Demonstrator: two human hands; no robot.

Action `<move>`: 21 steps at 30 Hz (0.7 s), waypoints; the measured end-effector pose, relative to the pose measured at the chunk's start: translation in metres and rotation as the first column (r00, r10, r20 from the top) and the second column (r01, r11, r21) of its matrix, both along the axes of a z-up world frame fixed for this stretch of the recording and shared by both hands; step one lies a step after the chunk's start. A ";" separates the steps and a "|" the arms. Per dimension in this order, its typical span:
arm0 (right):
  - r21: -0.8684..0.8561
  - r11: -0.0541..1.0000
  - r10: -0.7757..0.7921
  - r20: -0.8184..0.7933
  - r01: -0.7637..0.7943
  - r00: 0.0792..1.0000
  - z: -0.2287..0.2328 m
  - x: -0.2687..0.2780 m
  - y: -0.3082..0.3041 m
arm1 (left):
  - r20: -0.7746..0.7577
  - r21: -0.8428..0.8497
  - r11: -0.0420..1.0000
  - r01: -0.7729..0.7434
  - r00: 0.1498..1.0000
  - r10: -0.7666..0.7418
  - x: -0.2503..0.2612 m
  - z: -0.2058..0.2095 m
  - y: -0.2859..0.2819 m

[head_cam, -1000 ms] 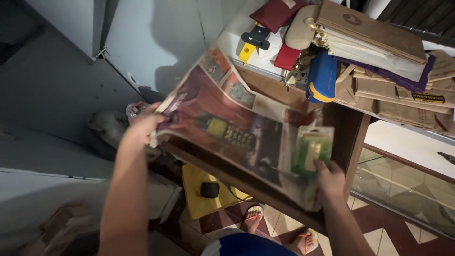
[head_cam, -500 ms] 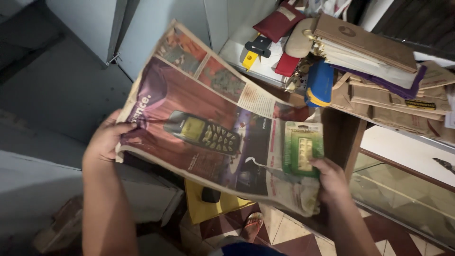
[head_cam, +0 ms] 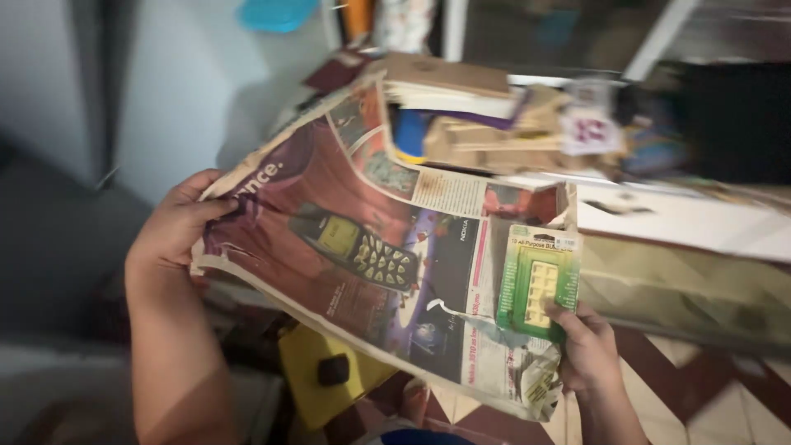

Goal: Emptying a wooden drawer of items and using a brush to clean the interior.

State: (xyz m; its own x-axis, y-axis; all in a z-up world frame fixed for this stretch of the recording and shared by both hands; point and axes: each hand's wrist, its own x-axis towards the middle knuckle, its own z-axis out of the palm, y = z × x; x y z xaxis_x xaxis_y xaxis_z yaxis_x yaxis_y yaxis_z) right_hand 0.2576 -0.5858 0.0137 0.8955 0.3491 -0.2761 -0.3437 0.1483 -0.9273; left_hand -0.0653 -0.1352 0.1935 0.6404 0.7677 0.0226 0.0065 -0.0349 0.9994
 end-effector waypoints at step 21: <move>0.015 0.621 -0.784 0.025 0.784 0.620 -0.131 -0.051 -0.379 | -0.367 0.728 0.459 0.509 0.855 -0.367 0.344 0.001 -0.366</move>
